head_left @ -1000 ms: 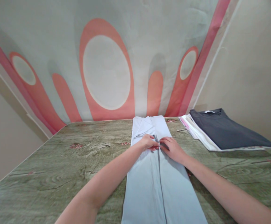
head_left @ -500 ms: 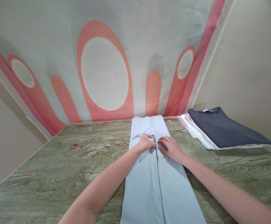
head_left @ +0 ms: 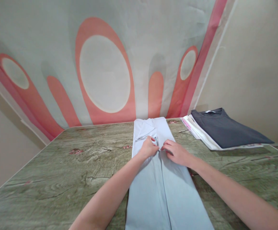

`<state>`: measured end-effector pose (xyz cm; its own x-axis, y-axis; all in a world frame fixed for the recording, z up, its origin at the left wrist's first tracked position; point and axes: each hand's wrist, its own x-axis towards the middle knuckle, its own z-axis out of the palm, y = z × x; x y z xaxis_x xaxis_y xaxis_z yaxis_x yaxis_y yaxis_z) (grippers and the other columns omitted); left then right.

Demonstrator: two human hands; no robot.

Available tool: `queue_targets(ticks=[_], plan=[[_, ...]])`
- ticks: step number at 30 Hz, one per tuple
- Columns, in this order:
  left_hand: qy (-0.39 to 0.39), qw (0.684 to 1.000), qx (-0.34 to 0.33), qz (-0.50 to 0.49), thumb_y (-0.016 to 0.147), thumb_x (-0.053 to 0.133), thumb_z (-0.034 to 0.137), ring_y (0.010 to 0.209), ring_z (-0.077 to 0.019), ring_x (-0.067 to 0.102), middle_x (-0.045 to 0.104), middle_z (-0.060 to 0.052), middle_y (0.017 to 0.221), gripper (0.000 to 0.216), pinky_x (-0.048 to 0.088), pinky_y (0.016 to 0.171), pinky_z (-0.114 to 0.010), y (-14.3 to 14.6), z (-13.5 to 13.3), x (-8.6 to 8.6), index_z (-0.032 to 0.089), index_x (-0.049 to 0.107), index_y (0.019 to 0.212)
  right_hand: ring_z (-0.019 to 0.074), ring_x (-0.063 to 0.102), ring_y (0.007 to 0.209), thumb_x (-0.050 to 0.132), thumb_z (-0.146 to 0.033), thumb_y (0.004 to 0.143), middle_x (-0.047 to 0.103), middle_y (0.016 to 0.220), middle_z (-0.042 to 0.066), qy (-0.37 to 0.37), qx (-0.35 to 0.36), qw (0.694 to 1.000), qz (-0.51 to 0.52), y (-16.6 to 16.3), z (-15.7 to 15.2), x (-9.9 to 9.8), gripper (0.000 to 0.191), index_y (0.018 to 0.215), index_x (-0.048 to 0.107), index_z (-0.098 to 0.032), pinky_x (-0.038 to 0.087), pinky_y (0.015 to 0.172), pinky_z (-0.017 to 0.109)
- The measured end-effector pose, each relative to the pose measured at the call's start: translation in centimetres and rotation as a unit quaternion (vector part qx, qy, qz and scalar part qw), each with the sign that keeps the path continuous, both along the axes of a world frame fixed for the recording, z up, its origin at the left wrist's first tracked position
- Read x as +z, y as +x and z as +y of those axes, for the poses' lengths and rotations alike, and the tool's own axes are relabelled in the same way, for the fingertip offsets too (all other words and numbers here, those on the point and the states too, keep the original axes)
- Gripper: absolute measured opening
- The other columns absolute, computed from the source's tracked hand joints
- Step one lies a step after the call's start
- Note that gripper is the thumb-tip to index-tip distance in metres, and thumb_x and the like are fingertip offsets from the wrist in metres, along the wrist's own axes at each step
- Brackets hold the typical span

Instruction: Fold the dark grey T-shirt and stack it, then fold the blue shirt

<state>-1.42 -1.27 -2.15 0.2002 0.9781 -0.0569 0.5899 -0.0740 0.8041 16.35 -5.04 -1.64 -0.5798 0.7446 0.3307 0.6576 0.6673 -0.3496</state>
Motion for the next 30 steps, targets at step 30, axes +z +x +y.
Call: queue_targets(ticks=[30], plan=[[0.177,0.971,-0.078,0.142,0.075,0.05,0.013,0.075,-0.0164,0.057,0.061,-0.002,0.08,0.018,0.041,0.068,-0.025,-0.3,-1.8,0.6,0.018,0.052,0.092,0.0178,0.054,0.09,0.043,-0.003,0.074,0.058,0.097,0.006,-0.109,0.092,0.99,-0.013,-0.4,-6.8,3.2,0.037,0.099,0.063,-0.022,0.044,0.08,0.031]])
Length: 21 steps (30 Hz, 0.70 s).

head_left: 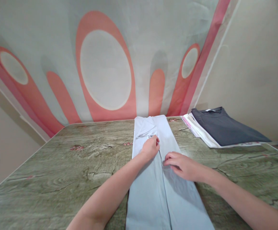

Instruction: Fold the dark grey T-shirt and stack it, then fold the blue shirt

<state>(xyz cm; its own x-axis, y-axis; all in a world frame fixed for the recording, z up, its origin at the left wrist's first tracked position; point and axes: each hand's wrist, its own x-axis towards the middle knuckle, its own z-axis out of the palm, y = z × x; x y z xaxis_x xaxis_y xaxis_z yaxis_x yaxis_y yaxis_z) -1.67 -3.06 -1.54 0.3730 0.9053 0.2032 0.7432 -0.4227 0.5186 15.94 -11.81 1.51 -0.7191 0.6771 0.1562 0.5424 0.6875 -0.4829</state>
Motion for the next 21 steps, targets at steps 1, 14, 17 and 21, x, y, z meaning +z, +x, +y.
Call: queue_targets(ticks=[1,14,17,21], plan=[[-0.003,1.0,-0.002,0.003,0.076,0.05,0.013,0.075,-0.0165,0.057,0.062,-0.002,0.08,0.019,0.041,0.069,-0.025,0.0,0.0,0.1,0.018,0.052,0.093,0.0164,0.056,0.087,0.043,-0.004,0.075,0.059,0.095,0.005,-0.029,0.02,0.999,0.002,0.0,-0.3,0.4,0.036,0.097,0.064,-0.022,0.044,0.078,0.029],[0.073,0.984,-0.134,0.097,0.086,0.043,0.024,0.119,-0.022,0.04,0.046,-0.013,0.127,0.033,0.03,0.099,-0.035,-1.4,-2.0,0.5,0.015,0.047,0.118,0.0232,0.046,0.116,0.043,-0.023,0.086,0.051,0.126,0.01,0.118,-0.166,0.979,-0.002,3.2,4.0,-4.2,0.036,0.12,0.052,-0.02,0.037,0.098,0.043],[0.074,0.975,-0.15,0.147,0.09,0.035,0.033,0.129,-0.0236,0.027,0.032,-0.012,0.14,0.043,0.019,0.105,-0.041,-2.1,-3.3,-0.2,0.017,0.037,0.13,0.0239,0.037,0.125,0.042,-0.033,0.088,0.042,0.136,0.01,0.112,-0.146,0.982,-0.03,3.0,3.8,-5.3,0.043,0.129,0.044,-0.019,0.032,0.102,0.045],[0.067,0.973,-0.133,0.176,0.091,0.031,0.037,0.132,-0.0239,0.021,0.025,-0.01,0.144,0.048,0.012,0.106,-0.044,-2.5,-3.2,-0.7,0.019,0.03,0.136,0.0241,0.03,0.129,0.038,-0.037,0.09,0.036,0.14,0.011,0.11,-0.144,0.982,-0.06,2.6,4.0,-6.0,0.048,0.133,0.039,-0.017,0.028,0.105,0.046]])
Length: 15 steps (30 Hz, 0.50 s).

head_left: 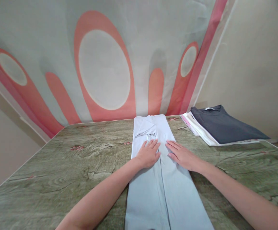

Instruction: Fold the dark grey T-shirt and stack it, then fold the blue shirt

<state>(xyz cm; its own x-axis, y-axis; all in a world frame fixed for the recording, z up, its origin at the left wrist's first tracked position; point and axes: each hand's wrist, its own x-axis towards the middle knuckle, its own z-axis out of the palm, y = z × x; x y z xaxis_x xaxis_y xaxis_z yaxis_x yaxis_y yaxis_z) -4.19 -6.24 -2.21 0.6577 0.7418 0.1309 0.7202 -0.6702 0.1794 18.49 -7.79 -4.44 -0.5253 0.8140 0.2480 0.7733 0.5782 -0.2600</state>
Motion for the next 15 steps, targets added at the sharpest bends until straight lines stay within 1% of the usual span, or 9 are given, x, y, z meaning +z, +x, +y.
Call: queue_targets(ticks=[5,9,12,15], plan=[[0.014,1.0,0.016,0.016,0.091,0.03,0.041,0.134,-0.0256,0.015,0.023,-0.008,0.145,0.05,0.011,0.106,-0.045,-0.1,2.2,-0.4,0.02,0.03,0.136,0.0235,0.03,0.129,0.035,-0.038,0.09,0.035,0.14,0.01,0.008,-0.003,1.0,-0.009,0.0,2.1,-0.3,0.048,0.134,0.037,-0.017,0.028,0.105,0.044],[0.027,0.999,0.022,0.035,0.091,0.026,0.042,0.134,-0.0253,0.014,0.022,-0.008,0.145,0.05,0.012,0.106,-0.045,-0.4,4.2,-0.6,0.021,0.029,0.137,0.024,0.033,0.127,0.036,-0.035,0.09,0.039,0.138,0.012,0.027,0.002,0.999,-0.041,-0.5,4.1,0.5,0.045,0.131,0.041,-0.015,0.028,0.104,0.044],[0.031,0.998,0.023,0.059,0.092,0.023,0.043,0.134,-0.0252,0.014,0.021,-0.007,0.146,0.051,0.014,0.105,-0.045,-0.4,5.4,-0.6,0.021,0.027,0.137,0.0248,0.044,0.117,0.041,-0.028,0.088,0.05,0.126,0.013,0.049,-0.019,0.997,-0.064,-1.7,4.5,1.7,0.036,0.12,0.051,-0.015,0.031,0.1,0.044],[0.033,0.996,0.025,0.075,0.092,0.022,0.044,0.133,-0.0251,0.016,0.02,-0.007,0.146,0.051,0.014,0.105,-0.046,-0.4,6.2,-0.6,0.021,0.025,0.138,0.0219,0.051,0.103,0.045,-0.021,0.086,0.057,0.11,0.011,0.043,-0.007,0.998,-0.041,-3.1,3.3,2.5,0.027,0.109,0.058,-0.017,0.037,0.093,0.039]])
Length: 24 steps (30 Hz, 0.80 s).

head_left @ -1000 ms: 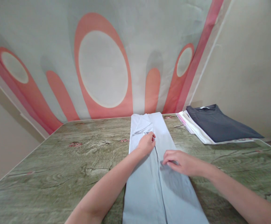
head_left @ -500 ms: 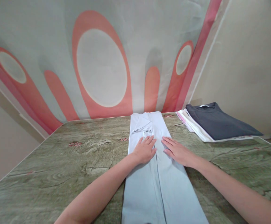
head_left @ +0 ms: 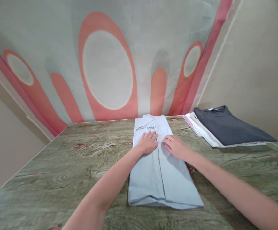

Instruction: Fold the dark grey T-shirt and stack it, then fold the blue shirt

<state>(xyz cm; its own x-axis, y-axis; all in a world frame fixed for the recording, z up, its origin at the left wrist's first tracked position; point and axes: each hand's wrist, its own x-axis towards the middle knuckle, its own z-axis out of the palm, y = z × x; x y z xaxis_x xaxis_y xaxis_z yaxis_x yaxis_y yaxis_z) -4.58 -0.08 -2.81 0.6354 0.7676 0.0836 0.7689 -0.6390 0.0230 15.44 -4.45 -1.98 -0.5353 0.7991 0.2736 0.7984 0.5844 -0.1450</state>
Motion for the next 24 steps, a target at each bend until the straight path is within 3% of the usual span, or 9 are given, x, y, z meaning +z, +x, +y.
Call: queue_targets(ticks=[5,9,13,17,20,24], plan=[[-0.003,1.0,0.006,-0.001,0.092,0.022,0.044,0.133,-0.0254,0.018,0.02,-0.007,0.146,0.052,0.012,0.105,-0.048,0.0,0.3,-0.1,0.021,0.024,0.138,0.0204,0.05,0.097,0.042,-0.013,0.085,0.054,0.106,0.008,-0.055,0.05,0.996,0.053,-0.4,-4.7,0.4,0.034,0.112,0.058,-0.022,0.041,0.087,0.037],[-0.006,1.0,0.004,-0.004,0.091,0.023,0.043,0.132,-0.0259,0.018,0.021,-0.008,0.146,0.052,0.011,0.105,-0.05,0.0,0.3,0.1,0.021,0.025,0.138,0.019,0.049,0.101,0.037,-0.004,0.081,0.052,0.111,0.007,-0.145,0.103,0.982,0.062,0.7,-8.5,1.9,0.043,0.112,0.059,-0.025,0.04,0.088,0.034],[-0.006,1.0,0.005,-0.022,0.092,0.027,0.038,0.132,-0.0257,0.019,0.022,-0.009,0.145,0.046,0.015,0.104,-0.049,0.2,-0.3,0.7,0.02,0.032,0.134,0.0159,0.052,0.097,0.038,-0.004,0.081,0.054,0.105,0.005,-0.227,0.133,0.961,0.083,1.0,-9.4,3.6,0.039,0.104,0.062,-0.024,0.041,0.086,0.029],[-0.026,0.996,-0.076,-0.037,0.093,0.027,0.032,0.132,-0.0215,0.022,0.028,-0.009,0.143,0.041,0.02,0.104,-0.043,-0.1,-3.4,1.6,0.018,0.038,0.129,0.0177,0.051,0.093,0.043,-0.01,0.082,0.053,0.1,0.007,-0.204,0.083,0.972,0.085,0.7,-8.9,3.6,0.028,0.101,0.062,-0.02,0.042,0.084,0.031],[-0.052,0.986,-0.151,-0.037,0.093,0.027,0.035,0.129,-0.0184,0.028,0.033,-0.008,0.14,0.042,0.019,0.105,-0.04,-0.8,-7.0,2.4,0.02,0.035,0.132,0.0205,0.049,0.097,0.05,-0.013,0.079,0.052,0.103,0.008,-0.199,0.076,0.975,0.056,0.5,-9.7,3.6,0.03,0.107,0.06,-0.021,0.04,0.087,0.035],[-0.064,0.982,-0.173,-0.042,0.094,0.026,0.038,0.131,-0.0179,0.025,0.031,-0.007,0.142,0.044,0.016,0.106,-0.038,-1.9,-10.0,2.8,0.021,0.032,0.134,0.0216,0.047,0.102,0.054,-0.017,0.079,0.05,0.111,0.007,-0.252,0.095,0.962,0.036,1.0,-12.7,5.2,0.036,0.114,0.057,-0.025,0.038,0.09,0.037]])
